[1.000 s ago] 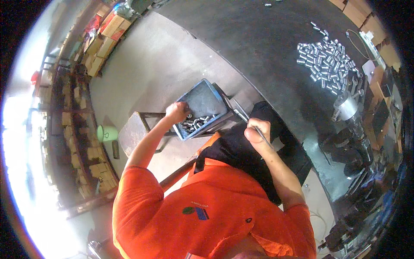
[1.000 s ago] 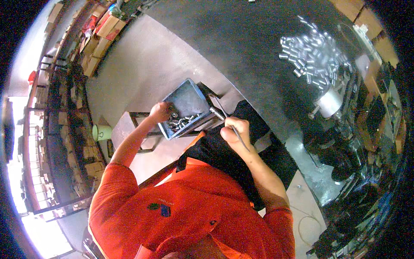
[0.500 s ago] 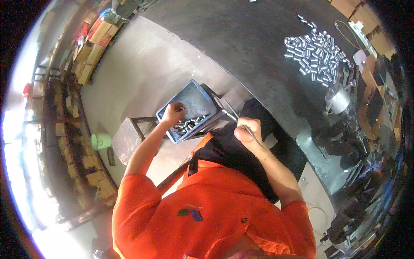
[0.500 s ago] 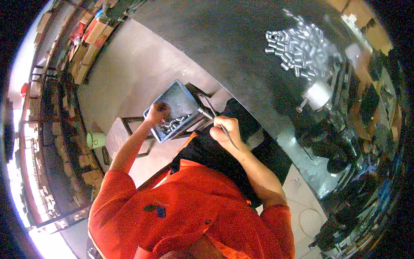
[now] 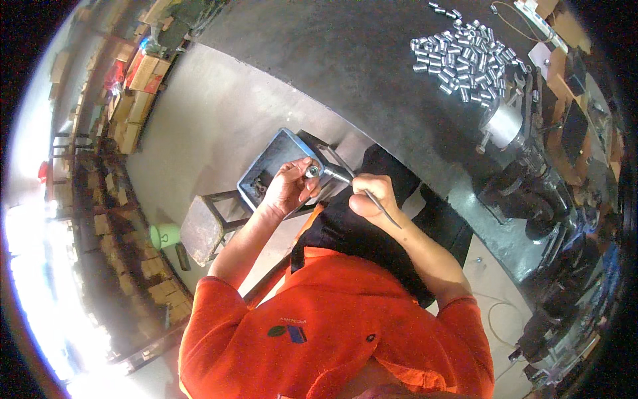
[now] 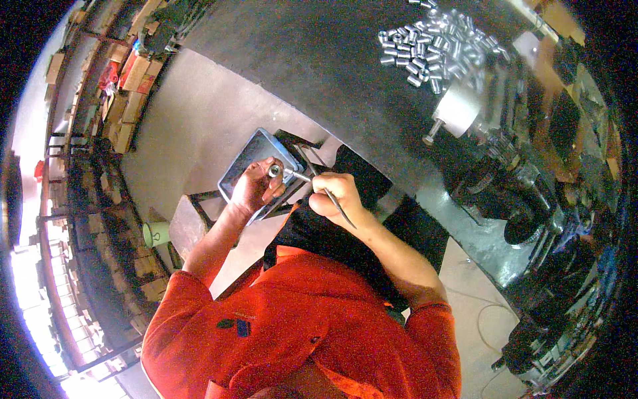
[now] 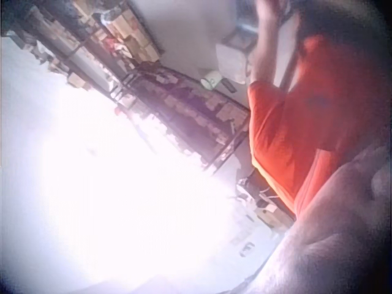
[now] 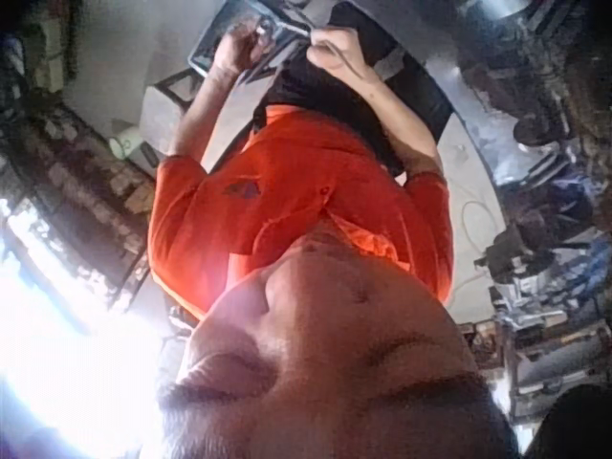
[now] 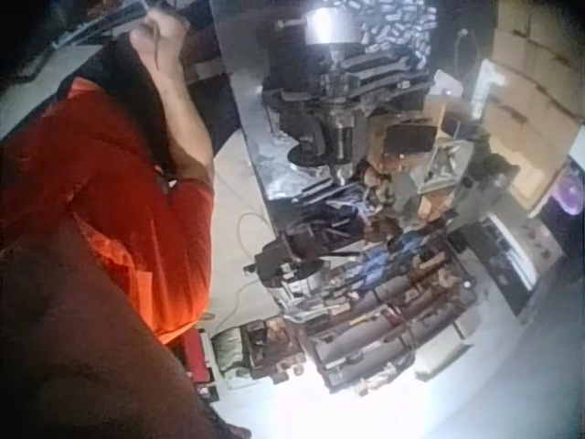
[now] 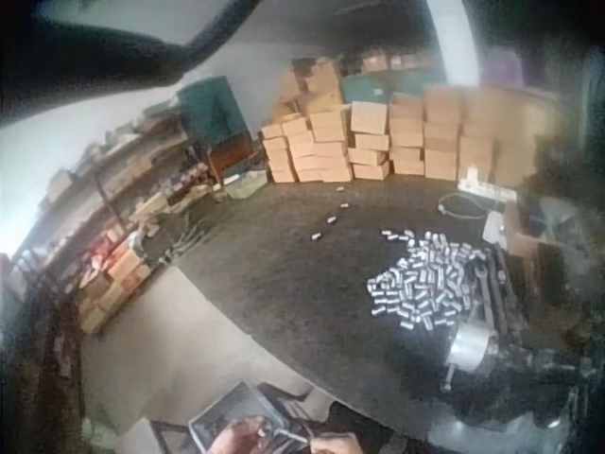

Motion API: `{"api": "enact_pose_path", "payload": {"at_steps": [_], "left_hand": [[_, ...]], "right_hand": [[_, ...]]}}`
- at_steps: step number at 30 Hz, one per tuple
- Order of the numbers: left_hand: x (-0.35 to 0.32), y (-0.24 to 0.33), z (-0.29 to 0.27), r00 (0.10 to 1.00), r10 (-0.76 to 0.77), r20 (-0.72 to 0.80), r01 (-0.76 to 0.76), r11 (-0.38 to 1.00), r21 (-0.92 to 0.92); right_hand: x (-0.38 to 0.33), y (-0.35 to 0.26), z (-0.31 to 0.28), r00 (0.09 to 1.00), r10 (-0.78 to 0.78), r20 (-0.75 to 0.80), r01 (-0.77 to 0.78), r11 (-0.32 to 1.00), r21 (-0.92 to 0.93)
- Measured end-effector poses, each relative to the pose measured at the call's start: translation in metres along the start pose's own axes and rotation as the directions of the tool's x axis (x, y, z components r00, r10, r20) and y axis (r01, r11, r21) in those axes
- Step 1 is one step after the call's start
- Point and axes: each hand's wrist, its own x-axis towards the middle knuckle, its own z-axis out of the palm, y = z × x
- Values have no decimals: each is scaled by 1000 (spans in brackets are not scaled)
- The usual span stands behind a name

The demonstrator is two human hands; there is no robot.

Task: The person repeatedly picks up small cylindrical metal parts from a table, uses a wrench to tighten or adjust them, and places them into a blue plastic bin. The process is continuous and repetitive throughout the clip.

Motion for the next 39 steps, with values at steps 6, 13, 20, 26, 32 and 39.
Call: {"api": "enact_pose_path", "payload": {"at_steps": [6,13,20,26,32,39], "left_hand": [[-3,13,17,991,124,-41,-69,761,645],[3,13,19,958,193,210,-286,651,703],[1,14,20,974,132,184,-221,725,652],[-5,15,28,978,133,161,-205,767,608],[-3,17,28,980,117,159,-188,801,568],[9,32,-5,818,517,251,-311,32,950]], "right_hand": [[-1,-8,-3,996,22,86,-12,992,-123],[-1,-4,-1,995,82,53,-77,993,-87],[-3,-1,2,994,101,34,-98,993,-70],[-1,1,1,998,57,41,-54,997,-63],[1,-5,-1,999,55,3,-54,996,-68],[4,-21,-6,999,-26,40,25,999,35]]}}
